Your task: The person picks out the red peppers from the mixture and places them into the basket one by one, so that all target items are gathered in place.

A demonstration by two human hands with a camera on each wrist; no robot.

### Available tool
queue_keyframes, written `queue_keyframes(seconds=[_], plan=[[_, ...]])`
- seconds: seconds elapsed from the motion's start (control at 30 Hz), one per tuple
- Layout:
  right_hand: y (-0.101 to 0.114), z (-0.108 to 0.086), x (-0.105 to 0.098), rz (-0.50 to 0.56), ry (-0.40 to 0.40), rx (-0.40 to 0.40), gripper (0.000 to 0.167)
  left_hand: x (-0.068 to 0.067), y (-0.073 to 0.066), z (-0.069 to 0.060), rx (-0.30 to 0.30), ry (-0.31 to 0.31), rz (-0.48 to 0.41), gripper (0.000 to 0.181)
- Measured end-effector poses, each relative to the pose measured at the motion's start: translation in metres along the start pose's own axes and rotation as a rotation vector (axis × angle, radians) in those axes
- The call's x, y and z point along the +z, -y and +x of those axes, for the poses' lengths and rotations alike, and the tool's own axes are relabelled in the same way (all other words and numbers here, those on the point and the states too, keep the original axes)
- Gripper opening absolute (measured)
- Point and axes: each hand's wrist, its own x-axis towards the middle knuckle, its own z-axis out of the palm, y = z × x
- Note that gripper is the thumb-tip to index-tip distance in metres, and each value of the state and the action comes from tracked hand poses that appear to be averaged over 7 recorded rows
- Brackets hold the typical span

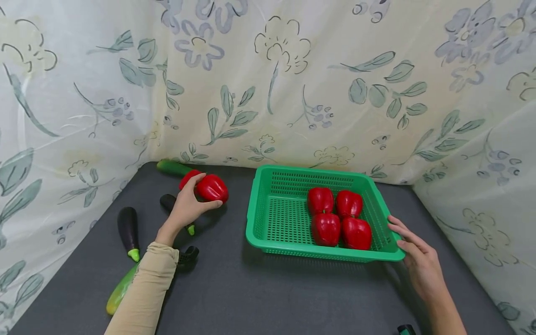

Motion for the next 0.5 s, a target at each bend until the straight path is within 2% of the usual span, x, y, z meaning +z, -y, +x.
queue_keyframes(seconds=[0.2,0.5], plan=[[0.0,0.002,0.001,-0.007,-0.003,0.008,0.041,-0.003,-0.005,-0.001,0.011,-0.018,-0.013,0.093],[0.001,0.001,0.0,0.007,-0.004,0.003,0.041,-0.006,-0.015,-0.001,0.059,-0.022,-0.07,0.092]])
